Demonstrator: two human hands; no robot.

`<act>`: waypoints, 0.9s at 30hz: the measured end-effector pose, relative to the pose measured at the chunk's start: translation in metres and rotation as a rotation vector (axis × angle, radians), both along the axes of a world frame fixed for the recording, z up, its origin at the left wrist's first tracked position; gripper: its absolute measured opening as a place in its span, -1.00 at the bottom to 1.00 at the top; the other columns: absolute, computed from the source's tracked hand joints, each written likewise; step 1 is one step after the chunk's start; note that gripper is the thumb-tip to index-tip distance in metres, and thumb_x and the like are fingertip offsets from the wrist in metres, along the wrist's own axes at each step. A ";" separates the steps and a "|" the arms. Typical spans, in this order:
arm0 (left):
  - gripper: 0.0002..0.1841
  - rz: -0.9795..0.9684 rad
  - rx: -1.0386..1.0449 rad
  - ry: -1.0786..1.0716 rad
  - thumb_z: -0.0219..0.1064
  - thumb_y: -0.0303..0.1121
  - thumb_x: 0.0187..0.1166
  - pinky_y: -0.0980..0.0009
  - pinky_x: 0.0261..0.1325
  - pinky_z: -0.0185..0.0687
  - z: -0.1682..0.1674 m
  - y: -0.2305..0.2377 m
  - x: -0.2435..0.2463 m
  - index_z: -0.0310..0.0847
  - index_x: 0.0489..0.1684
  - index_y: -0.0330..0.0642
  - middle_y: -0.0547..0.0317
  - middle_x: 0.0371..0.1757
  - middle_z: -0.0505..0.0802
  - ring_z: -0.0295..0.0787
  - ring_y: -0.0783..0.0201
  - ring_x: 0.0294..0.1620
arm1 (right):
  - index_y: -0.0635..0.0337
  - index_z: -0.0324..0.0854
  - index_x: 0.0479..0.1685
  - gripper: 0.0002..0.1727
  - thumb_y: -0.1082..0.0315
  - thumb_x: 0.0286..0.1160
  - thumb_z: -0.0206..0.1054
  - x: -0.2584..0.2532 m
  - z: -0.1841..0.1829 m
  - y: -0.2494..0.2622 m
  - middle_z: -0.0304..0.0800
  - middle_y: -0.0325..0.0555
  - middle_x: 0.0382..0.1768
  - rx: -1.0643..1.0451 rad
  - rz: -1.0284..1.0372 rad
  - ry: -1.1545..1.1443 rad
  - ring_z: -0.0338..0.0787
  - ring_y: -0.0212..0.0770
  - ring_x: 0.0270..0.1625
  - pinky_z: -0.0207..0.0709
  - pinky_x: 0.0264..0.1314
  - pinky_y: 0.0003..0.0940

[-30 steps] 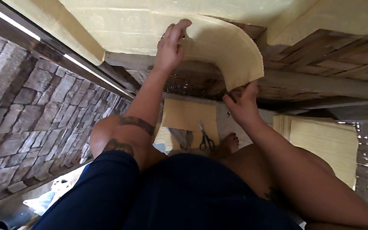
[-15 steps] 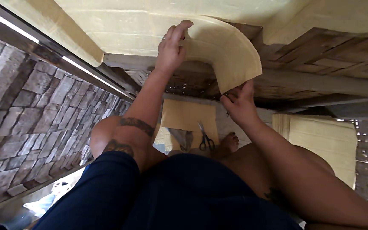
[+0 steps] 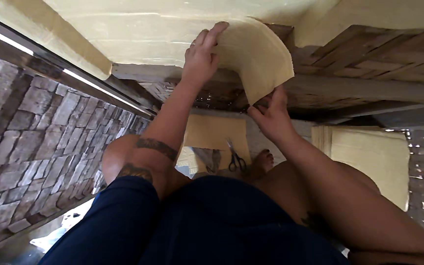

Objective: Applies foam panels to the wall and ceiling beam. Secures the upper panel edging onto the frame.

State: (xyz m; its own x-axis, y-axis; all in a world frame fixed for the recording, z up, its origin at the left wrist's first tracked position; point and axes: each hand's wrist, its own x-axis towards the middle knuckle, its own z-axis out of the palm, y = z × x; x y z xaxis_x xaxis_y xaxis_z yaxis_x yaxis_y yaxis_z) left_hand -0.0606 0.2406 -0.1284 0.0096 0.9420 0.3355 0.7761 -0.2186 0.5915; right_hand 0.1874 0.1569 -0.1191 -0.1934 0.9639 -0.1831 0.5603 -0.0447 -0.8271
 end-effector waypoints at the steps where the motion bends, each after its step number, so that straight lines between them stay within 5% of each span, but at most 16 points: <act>1: -0.32 0.001 -0.020 0.011 0.19 -0.49 0.51 -0.17 0.31 0.54 0.002 0.000 0.003 0.36 0.74 0.13 -0.01 0.32 0.76 0.66 -0.07 0.36 | 0.14 -0.34 0.89 0.13 0.24 0.42 0.47 0.000 0.001 0.000 -0.07 0.35 0.77 0.002 0.003 -0.003 0.46 0.06 0.65 0.61 0.48 -0.15; 11: -0.30 0.040 -0.080 0.050 0.21 -0.45 0.49 -0.19 0.32 0.50 0.010 0.000 0.019 0.35 0.74 0.29 -0.04 0.36 0.71 0.61 -0.12 0.41 | 0.13 -0.36 0.90 0.14 0.21 0.44 0.46 -0.001 0.000 0.003 -0.12 0.38 0.79 -0.002 0.001 -0.038 0.51 0.09 0.62 0.63 0.45 -0.12; 16: -0.36 -0.094 -0.060 0.082 0.14 -0.47 0.58 -0.29 0.45 0.39 -0.005 0.000 0.014 0.37 0.73 0.17 0.03 0.50 0.70 0.54 -0.12 0.56 | 0.11 -0.37 0.91 0.14 0.24 0.43 0.46 -0.001 0.002 0.002 -0.08 0.39 0.78 0.006 0.000 -0.031 0.58 0.09 0.55 0.68 0.36 -0.11; 21: -0.61 -0.222 -0.082 -0.250 0.01 -0.58 0.69 0.21 0.56 0.54 -0.030 0.009 -0.039 0.69 0.34 -0.31 -0.09 0.38 0.77 0.69 0.15 0.43 | 0.07 -0.35 0.91 0.14 0.24 0.41 0.45 0.001 0.002 0.001 -0.06 0.35 0.77 0.002 -0.001 0.005 0.57 0.06 0.55 0.66 0.39 -0.15; 24: -0.60 -0.156 -0.184 -0.451 -0.03 -0.60 0.61 0.26 0.45 0.64 -0.039 0.006 -0.062 0.70 0.23 -0.38 -0.13 0.34 0.76 0.76 0.19 0.30 | 0.13 -0.29 0.89 0.11 0.21 0.43 0.46 0.002 0.004 0.001 -0.02 0.38 0.75 0.010 0.003 -0.017 0.58 0.06 0.54 0.65 0.38 -0.15; 27: -0.59 -0.123 -0.267 -0.390 -0.02 -0.60 0.61 0.24 0.49 0.60 -0.052 0.005 -0.073 0.71 0.25 -0.33 -0.09 0.31 0.80 0.75 0.20 0.33 | 0.09 -0.29 0.90 0.11 0.21 0.42 0.47 0.002 0.004 0.001 -0.08 0.34 0.79 -0.005 -0.015 -0.010 0.53 0.04 0.59 0.65 0.41 -0.15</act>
